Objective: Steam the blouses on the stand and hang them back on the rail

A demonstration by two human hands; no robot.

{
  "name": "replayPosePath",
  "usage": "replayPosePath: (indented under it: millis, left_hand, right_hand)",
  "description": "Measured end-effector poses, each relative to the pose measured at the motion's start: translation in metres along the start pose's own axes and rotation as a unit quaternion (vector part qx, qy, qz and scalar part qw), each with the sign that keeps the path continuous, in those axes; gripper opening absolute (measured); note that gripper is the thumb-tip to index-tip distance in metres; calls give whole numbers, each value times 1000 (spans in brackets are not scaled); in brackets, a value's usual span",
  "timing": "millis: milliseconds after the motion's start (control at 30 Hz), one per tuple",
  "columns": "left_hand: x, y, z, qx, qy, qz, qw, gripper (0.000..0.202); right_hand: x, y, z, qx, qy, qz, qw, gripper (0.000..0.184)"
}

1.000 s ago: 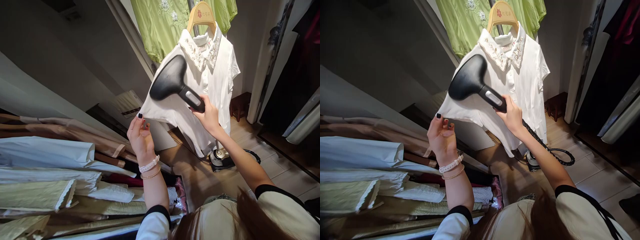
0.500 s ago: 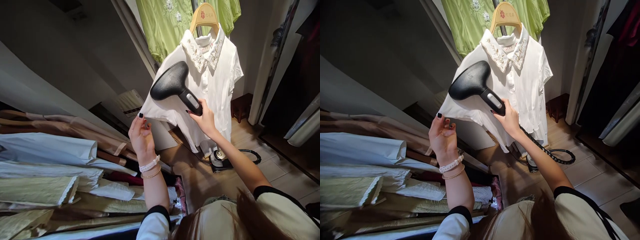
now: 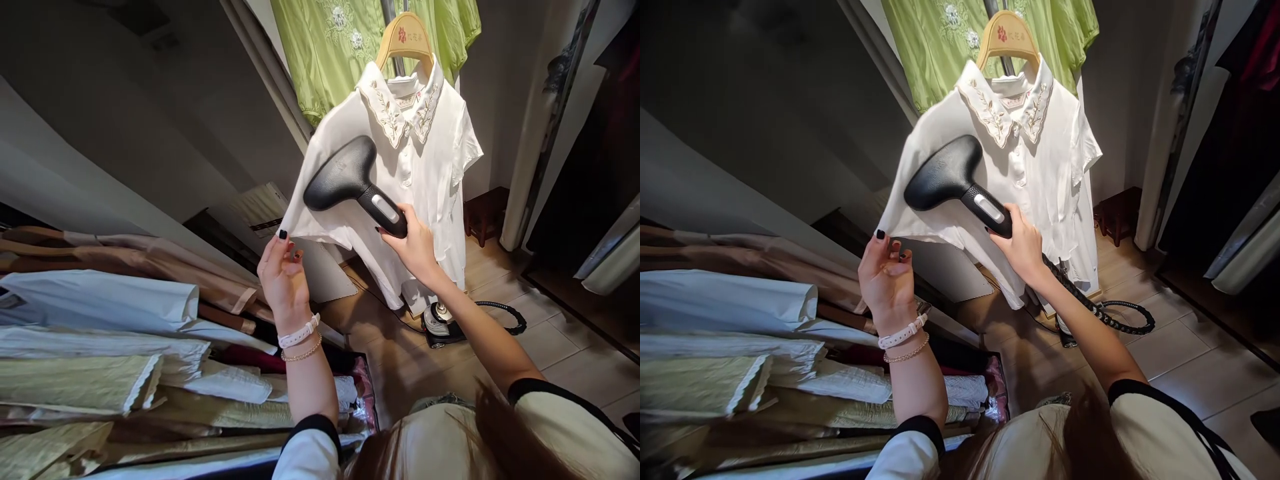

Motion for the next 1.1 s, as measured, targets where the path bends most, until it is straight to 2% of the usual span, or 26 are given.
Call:
replayPosePath:
  millis: [67,167,333,500,600,667,800,967,1100]
  left_hand:
    - [1,1,3,20,-3,-1,1000,19]
    - [2,2,8,59,-12,28,998,19]
    - [-2,3,8,76,-21,43,996,21]
    - [-4,1,9,-1,42,66,997,30]
    - [-2,4,11,-19,67,71,995,34]
    - [-1,7,11,-10,75,70,995,33]
    - [2,10,12,-6,85,65,994,27]
    - [5,9,11,-12,79,69,994,25]
    - [7,8,11,-11,75,73,994,28]
  right_hand:
    - [-2,1,-2,4,-17,7,1000,47]
    - [1,5,5,26,-24,-5,999,45]
    - [29,6,27,45,13,-23,999,42]
    - [54,-20,36,11,85,50,995,45]
    - [53,-36,35,10,98,82,992,46]
    - [44,-39,33,11,84,83,993,46]
    - [30,-28,26,12,37,55,998,46]
    - [33,-5,16,25,-5,-20,999,45]
    - [36,0,14,17,1,-8,1000,46]
Point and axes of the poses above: each hand's wrist, its own x-axis away from the middle knuckle, its own y-axis out of the palm, z = x × y, the point moved 6 cm from there along -x, towards the middle knuckle, and after that the axes turned 6 degrees about x, right-handed, at the moved point
